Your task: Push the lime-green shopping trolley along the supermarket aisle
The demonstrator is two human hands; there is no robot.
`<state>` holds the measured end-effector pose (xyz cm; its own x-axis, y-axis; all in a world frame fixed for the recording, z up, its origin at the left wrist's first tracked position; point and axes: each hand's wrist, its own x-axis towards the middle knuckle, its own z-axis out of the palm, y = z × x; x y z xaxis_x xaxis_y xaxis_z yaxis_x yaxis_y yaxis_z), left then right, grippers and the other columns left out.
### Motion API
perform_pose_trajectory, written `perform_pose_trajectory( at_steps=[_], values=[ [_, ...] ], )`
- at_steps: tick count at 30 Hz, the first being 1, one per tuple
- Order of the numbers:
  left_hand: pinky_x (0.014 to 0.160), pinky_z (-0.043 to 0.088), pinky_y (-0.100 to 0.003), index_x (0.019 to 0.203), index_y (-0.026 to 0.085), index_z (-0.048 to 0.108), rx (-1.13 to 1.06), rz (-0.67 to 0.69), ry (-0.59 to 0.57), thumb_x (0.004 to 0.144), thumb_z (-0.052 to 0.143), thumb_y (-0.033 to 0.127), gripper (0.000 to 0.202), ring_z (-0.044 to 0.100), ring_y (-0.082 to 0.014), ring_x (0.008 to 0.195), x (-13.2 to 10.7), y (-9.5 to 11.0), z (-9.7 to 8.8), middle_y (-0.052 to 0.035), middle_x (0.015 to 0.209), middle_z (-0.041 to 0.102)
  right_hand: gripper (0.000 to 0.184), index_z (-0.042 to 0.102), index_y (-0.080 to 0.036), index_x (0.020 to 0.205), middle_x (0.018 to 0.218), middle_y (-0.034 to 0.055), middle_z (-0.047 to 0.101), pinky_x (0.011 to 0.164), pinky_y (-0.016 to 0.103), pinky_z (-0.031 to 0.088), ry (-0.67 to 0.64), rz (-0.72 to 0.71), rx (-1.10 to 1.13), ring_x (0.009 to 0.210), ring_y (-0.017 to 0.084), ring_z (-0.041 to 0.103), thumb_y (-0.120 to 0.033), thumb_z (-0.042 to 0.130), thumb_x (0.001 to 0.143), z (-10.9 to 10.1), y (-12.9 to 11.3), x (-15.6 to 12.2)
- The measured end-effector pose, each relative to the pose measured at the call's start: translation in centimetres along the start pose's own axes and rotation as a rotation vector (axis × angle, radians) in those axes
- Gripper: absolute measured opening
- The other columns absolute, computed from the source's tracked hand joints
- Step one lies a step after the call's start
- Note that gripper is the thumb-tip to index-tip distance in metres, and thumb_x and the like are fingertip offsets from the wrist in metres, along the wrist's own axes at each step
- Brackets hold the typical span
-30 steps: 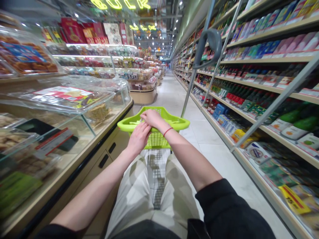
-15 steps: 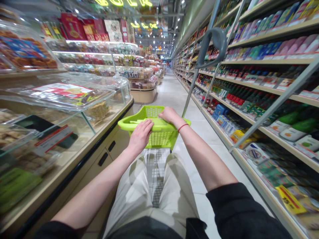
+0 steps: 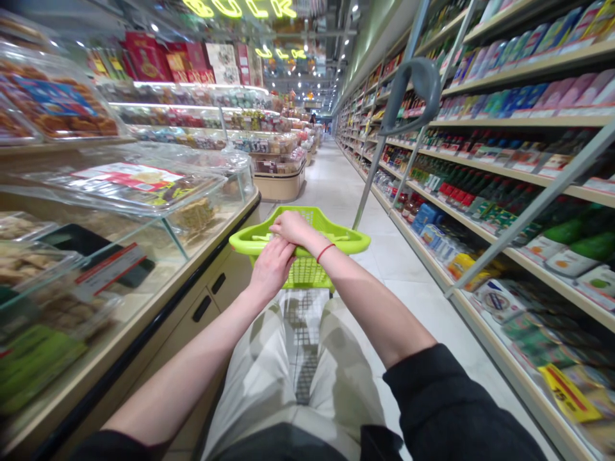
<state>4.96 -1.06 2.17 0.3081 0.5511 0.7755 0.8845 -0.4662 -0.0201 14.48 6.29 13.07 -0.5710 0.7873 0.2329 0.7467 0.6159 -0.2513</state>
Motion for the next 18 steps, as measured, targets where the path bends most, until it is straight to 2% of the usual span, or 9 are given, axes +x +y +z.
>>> perform_pose_trajectory(
  at_steps=[3,6,10,14,18],
  values=[
    [0.117,0.042,-0.047,0.136,0.015,0.055,-0.009,0.006,-0.007,0.099,0.048,0.019,0.037,0.052,-0.0255,0.137,0.0,0.1,-0.1,-0.0146,0.141,0.061,0.027,0.082,-0.014,0.097,0.09,0.0066,0.08,0.069,0.02,0.04,-0.002,0.066,-0.016,0.081,0.015,0.068,-0.027,0.059,0.093,-1.0,2.2,-1.5],
    [0.117,0.042,-0.045,0.14,0.015,0.051,-0.03,0.008,-0.027,0.097,0.053,0.022,0.043,0.052,-0.0259,0.137,-0.1,-0.2,-0.9,-0.0147,0.142,0.059,0.026,0.082,-0.015,0.099,0.093,0.0081,0.08,0.072,0.021,0.043,0.034,0.167,-0.027,0.086,0.018,0.07,-0.028,0.06,0.091,-1.9,4.6,-3.4],
    [0.119,0.037,-0.049,0.14,0.013,0.05,-0.002,-0.088,-0.033,0.092,0.065,0.034,0.055,0.05,-0.0308,0.138,-0.5,-2.2,-2.8,-0.0186,0.144,0.057,0.027,0.081,-0.018,0.102,0.099,0.007,0.08,0.08,0.023,0.047,0.115,0.228,0.025,0.096,0.021,0.072,-0.032,0.061,0.092,-2.0,6.7,-5.6],
    [0.121,0.026,-0.06,0.137,0.017,0.053,0.052,-0.19,-0.049,0.089,0.067,0.038,0.055,0.054,-0.0326,0.133,-1.5,-4.7,-4.2,-0.0177,0.139,0.061,0.029,0.079,-0.02,0.109,0.108,0.0077,0.079,0.087,0.026,0.049,0.157,0.193,0.043,0.101,0.022,0.071,-0.037,0.061,0.094,-1.6,6.8,-6.7],
    [0.122,0.022,-0.061,0.128,0.017,0.058,0.049,-0.203,-0.051,0.087,0.069,0.036,0.046,0.059,-0.0314,0.126,-2.1,-5.4,-4.2,-0.0144,0.128,0.067,0.025,0.078,-0.018,0.107,0.112,0.0101,0.077,0.091,0.027,0.048,0.145,0.095,-0.001,0.104,0.022,0.07,-0.023,0.057,0.096,-1.0,4.3,-6.7]
  ],
)
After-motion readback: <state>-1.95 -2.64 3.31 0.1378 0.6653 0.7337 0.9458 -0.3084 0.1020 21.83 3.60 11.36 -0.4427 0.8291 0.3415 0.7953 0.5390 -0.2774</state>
